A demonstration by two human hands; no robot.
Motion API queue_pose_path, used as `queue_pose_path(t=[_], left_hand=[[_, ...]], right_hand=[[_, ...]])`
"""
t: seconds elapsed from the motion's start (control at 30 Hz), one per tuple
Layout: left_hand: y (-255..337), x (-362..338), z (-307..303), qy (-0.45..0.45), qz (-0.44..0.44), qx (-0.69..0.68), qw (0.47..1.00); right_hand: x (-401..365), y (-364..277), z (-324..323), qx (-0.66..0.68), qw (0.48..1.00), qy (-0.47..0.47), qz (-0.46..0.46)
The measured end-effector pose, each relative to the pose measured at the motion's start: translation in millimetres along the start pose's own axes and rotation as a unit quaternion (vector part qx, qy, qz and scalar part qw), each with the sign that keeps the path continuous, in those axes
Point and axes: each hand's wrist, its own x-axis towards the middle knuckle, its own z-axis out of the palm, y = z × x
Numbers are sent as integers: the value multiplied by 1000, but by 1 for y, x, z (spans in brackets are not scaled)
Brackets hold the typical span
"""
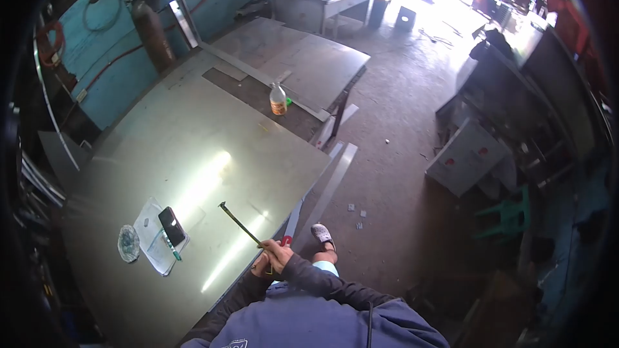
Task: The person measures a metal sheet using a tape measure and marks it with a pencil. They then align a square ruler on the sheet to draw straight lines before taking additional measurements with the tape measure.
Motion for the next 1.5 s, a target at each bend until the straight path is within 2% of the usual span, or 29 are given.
queue_pose_path(t=[0.07, 0.1, 0.13, 0.17, 0.2, 0.27, 0.3, 0.33, 0.4, 0.43, 0.53, 0.57, 0.6, 0.63, 0.67, 0.7, 0.73, 0.77, 0.8, 0.87, 0.9, 0.97, 1.03, 1.07, 1.13, 1.2, 1.27, 1.37, 1.5], left_hand=[[16, 29, 15, 120, -13, -143, 982], [18, 41, 17, 180, -18, -215, 960], [15, 53, 11, 194, -12, -215, 957], [11, 61, 0, 219, -3, -151, 964], [20, 72, 3, 244, -4, -86, 966], [29, 91, 17, 272, -3, -95, 958], [29, 98, 21, 298, -13, -63, 952], [26, 104, 23, 323, -23, -33, 945], [5, 110, 20, 357, -21, -26, 933], [-1, 114, 22, 366, -20, -40, 930], [-2, 130, 26, 373, 27, -62, 925], [7, 131, 32, 380, -13, -53, 923], [11, 131, 35, 387, -55, -44, 919], [0, 127, 34, 403, -42, -32, 914], [-7, 121, 35, 408, -43, -35, 911], [-13, 115, 37, 415, -24, -87, 905], [-17, 110, 41, 420, -5, -138, 897], [-19, 107, 49, 463, 18, -172, 869], [-20, 102, 56, 468, 19, -174, 866], [-24, 95, 66, 526, 40, -229, 818], [-28, 89, 70, 533, 44, -230, 813], [-35, 78, 76, 545, -7, -178, 819], [-35, 75, 85, 571, -3, -193, 798], [-35, 73, 88, 587, -4, -206, 783], [-45, 67, 92, 606, 23, -209, 767], [-55, 64, 97, 620, 46, -214, 754], [-62, 61, 102, 625, 93, -299, 715], [-69, 58, 108, 643, 96, -334, 683], [-71, 54, 116, 653, 127, -368, 650]], right_hand=[[39, 7, -15, 37, 997, -64, 13], [56, 14, -20, 53, 996, -48, -58], [73, 22, -28, 68, 989, -32, -128], [94, 36, -36, 44, 978, -26, -202], [107, 38, -50, 52, 978, -39, -200], [137, 41, -80, 26, 960, -93, -264], [152, 46, -99, 48, 928, -183, -320], [161, 46, -112, 52, 927, -189, -321], [173, 43, -130, 87, 923, -328, -181], [174, 53, -128, 68, 925, -339, -157], [180, 75, -123, 113, 918, -330, -186], [191, 65, -142, 130, 908, -395, -59], [214, 38, -174, 59, 897, -437, -6], [229, 74, -175, 117, 909, -391, -82], [253, 95, -186, 56, 941, -313, -120], [275, 108, -202, 30, 975, -212, -63], [302, 131, -213, -25, 988, -84, -123], [330, 147, -233, -73, 989, -21, -124], [357, 169, -244, -105, 972, 91, -190], [400, 203, -276, -226, 951, 135, -160], [413, 200, -287, -311, 938, 135, -70], [439, 205, -300, -374, 917, 138, -13], [459, 219, -304, -440, 889, 96, 77], [471, 235, -306, -437, 893, 88, 64], [491, 263, -309, -420, 900, 27, 117], [495, 255, -315, -404, 905, 1, 136], [498, 244, -319, -389, 908, -25, 154], [501, 219, -316, -411, 892, -28, 188], [512, 231, -314, -358, 915, -37, 182]])
